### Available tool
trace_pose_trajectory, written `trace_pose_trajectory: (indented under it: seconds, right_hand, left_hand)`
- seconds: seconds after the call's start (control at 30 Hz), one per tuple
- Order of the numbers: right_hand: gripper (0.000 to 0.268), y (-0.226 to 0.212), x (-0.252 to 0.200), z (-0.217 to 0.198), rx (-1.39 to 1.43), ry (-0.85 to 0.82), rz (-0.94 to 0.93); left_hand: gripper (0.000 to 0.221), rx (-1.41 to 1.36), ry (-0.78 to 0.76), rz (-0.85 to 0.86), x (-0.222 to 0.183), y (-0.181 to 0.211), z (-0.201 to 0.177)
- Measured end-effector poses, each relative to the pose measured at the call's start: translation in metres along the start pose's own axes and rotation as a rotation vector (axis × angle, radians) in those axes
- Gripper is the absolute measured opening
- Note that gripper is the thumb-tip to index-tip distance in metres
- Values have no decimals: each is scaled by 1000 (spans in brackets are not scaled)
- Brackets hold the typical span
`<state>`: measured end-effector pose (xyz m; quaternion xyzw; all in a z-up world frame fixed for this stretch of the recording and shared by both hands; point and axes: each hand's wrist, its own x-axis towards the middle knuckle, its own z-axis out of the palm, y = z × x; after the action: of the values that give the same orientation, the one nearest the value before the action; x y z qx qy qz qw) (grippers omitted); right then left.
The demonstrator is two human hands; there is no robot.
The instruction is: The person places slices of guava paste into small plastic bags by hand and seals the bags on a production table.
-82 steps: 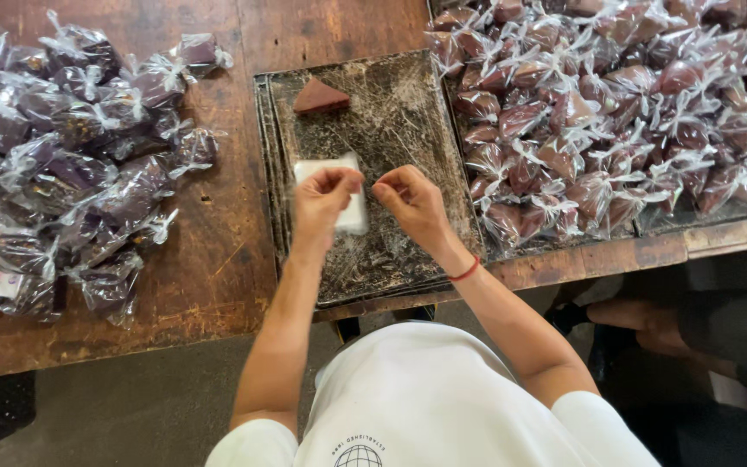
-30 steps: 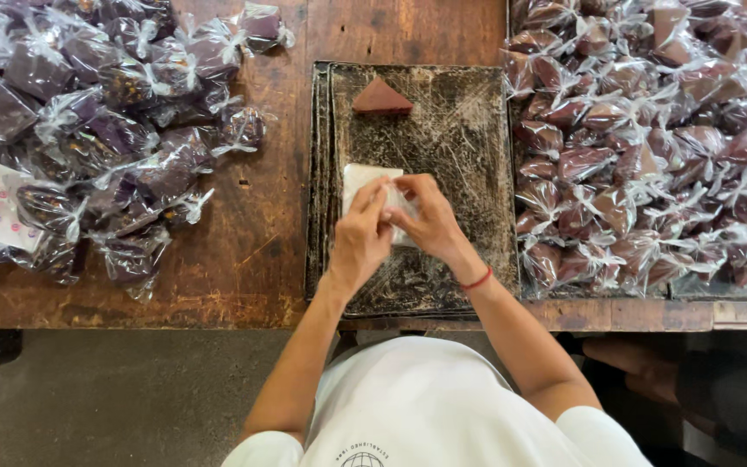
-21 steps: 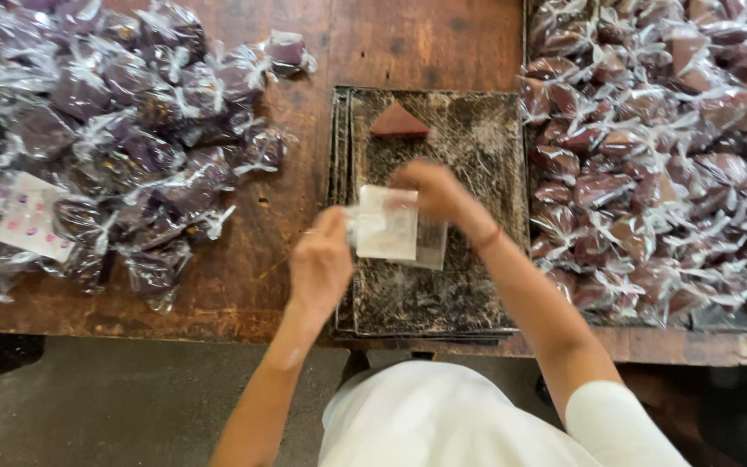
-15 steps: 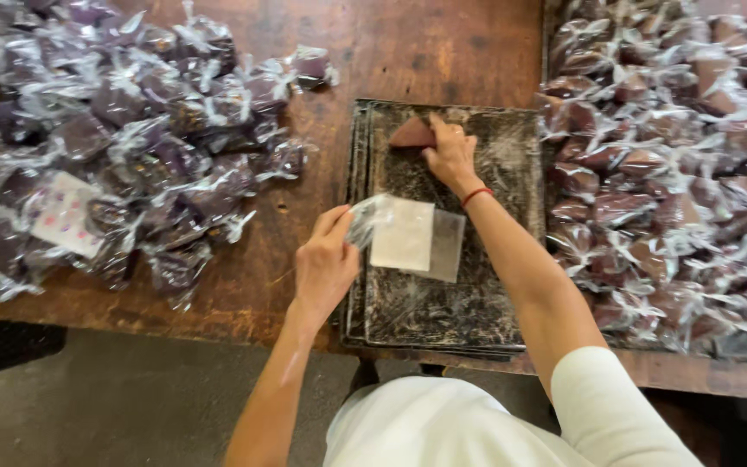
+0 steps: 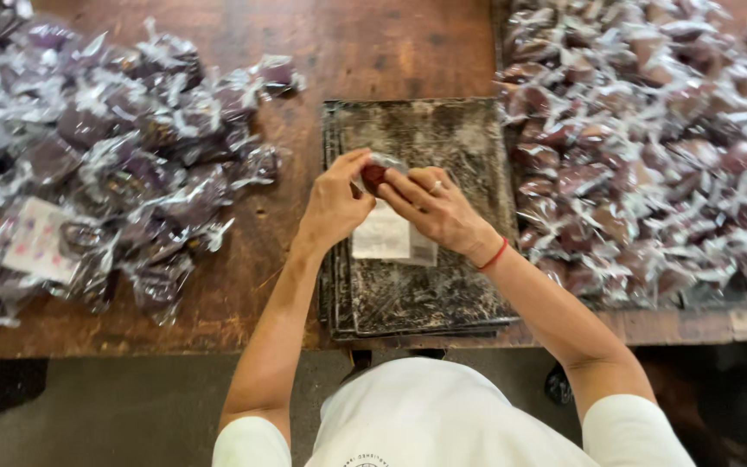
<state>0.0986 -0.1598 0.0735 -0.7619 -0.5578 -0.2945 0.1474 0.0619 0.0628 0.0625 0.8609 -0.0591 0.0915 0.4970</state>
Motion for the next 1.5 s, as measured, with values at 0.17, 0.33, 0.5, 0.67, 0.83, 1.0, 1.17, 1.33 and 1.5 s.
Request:
trace_pose_trajectory:
  seconds: [0.17,0.33,0.5,0.67,0.83,1.0,1.17,1.33,1.5]
  right_hand:
    - [37,-6,0,-7,164,-420,132]
    - [36,-3,5,-21,181,-806,288]
    - [13,4,-17,-52,597,-220,142]
    - [13,6,-22,-46,587,-461,881]
    - [11,-17,-30,-75,1150,97,998]
    - [8,-41,-38,-67,1761,372,1245]
    - [6,-49,-36,-45,601,11,756]
    - [13,-46,-40,-33,574,-10,494]
    - [10,-36,-52,-18,737,49,740]
  left_hand:
    - [55,-105,-134,32,-3,32,5]
    - [52,-167,-241,-51,-12,34,15]
    - [37,-209,-184,79,-22,18,-3]
    - [13,176,-74,277,-17,28,2]
    - [10,-513,88,191,-44,50,9]
    - [10,-628,249,148,-51,48,31]
    - [19,616,312,255,-31,38,35]
    - [26,-603,-317,-585,-35,39,42]
    - [27,-358,-531,-360,-47,39,33]
